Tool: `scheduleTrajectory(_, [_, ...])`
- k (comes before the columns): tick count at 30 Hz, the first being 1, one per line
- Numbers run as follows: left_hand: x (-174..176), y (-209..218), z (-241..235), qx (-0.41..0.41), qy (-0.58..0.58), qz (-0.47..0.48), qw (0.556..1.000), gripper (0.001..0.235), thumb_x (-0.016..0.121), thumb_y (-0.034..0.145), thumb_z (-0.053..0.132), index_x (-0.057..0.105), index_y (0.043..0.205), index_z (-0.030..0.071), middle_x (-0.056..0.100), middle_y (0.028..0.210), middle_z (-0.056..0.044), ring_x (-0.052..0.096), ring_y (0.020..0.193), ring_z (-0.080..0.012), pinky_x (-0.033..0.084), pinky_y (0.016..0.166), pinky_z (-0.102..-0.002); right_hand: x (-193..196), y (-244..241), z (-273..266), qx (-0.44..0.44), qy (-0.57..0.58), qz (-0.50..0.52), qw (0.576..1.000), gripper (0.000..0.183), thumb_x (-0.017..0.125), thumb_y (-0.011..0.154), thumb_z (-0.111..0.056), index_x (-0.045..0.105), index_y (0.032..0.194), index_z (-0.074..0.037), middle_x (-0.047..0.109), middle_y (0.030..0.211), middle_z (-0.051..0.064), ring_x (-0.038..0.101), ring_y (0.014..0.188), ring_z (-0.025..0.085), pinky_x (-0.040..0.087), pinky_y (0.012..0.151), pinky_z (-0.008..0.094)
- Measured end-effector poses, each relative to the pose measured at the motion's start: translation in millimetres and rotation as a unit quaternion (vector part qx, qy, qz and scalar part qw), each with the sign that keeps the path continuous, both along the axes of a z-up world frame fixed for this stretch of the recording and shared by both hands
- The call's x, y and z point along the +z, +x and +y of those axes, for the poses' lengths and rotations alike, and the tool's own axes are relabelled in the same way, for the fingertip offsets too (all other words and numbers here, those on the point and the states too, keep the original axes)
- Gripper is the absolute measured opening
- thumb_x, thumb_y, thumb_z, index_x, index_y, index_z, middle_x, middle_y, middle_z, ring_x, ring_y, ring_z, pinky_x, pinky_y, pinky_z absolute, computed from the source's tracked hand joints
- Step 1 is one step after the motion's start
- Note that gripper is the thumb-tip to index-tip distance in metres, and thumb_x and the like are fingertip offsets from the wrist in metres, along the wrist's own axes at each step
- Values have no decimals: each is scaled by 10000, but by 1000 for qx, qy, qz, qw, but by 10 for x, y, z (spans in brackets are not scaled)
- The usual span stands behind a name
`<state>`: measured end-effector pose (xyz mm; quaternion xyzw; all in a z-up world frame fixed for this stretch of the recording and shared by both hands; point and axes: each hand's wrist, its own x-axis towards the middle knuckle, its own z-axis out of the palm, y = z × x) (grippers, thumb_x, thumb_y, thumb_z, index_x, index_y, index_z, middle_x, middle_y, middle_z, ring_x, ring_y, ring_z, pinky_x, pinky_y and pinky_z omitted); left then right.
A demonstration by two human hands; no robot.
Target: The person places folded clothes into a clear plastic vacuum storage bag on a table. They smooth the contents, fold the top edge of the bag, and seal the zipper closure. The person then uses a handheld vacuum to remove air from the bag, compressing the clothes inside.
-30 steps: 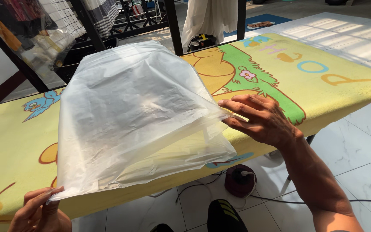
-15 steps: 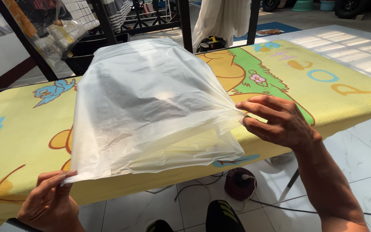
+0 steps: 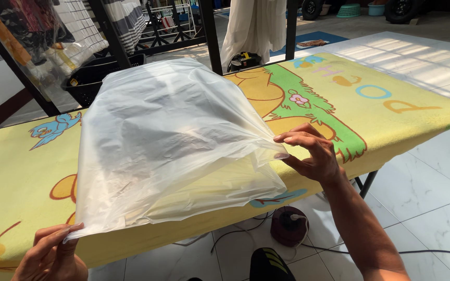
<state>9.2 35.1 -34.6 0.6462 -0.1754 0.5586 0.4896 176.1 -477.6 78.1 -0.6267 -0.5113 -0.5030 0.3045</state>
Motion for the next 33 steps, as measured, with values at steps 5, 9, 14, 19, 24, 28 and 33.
scheduleTrajectory(5, [-287,209,396,-24,11,-3,1000,86,674,1120,-21,590,1134,-35,688,1052,-241,728,981,-224,609,912,-293,-19,50,-13,53,-11,36,998,424,868,825,-148,631,1170,-82,738,1131,115,722,1024,220,575,849,358])
scheduleTrajectory(9, [-497,295,552,-27,-2,-14,1000,71,648,1144,-11,588,1113,-35,652,1028,-233,699,968,-225,617,959,-308,4,16,-72,51,-46,79,994,469,857,822,-170,637,1223,-68,705,1217,130,721,1070,258,605,863,369])
scheduleTrajectory(14, [-477,273,554,-32,-4,-14,999,86,663,1144,-10,591,1115,-49,660,1039,-246,715,974,-245,618,942,-308,98,-37,-165,59,-102,162,980,418,774,884,-93,656,1284,-73,695,1291,153,736,1092,269,653,836,339])
scheduleTrajectory(19, [-297,187,344,-26,-10,-15,999,78,664,1131,-53,586,1123,-52,665,1060,-252,727,987,-245,608,952,-301,173,47,-108,59,-103,97,988,337,739,909,-43,690,1241,-80,714,1255,125,736,1119,276,630,940,364])
scheduleTrajectory(24, [-207,58,258,-22,-14,23,999,56,648,1115,-83,597,1129,-65,674,1062,-275,715,1012,-253,586,976,-305,165,120,23,72,-54,86,992,304,774,898,-46,699,1192,-69,742,1179,121,766,1037,249,664,838,326])
scheduleTrajectory(28, [-214,163,313,-14,-8,28,999,40,638,1099,-84,632,1136,-69,670,1041,-279,710,977,-253,586,939,-306,111,136,103,86,10,88,992,276,820,867,-78,693,1112,-62,761,1101,114,775,984,226,660,792,318])
scheduleTrajectory(33, [-205,220,299,-34,-7,-8,999,89,647,1085,-66,620,1166,-43,676,1032,-263,725,954,-240,603,896,-296,40,135,185,76,60,63,993,239,840,848,-90,703,1043,-76,765,1042,107,775,928,205,645,787,310])
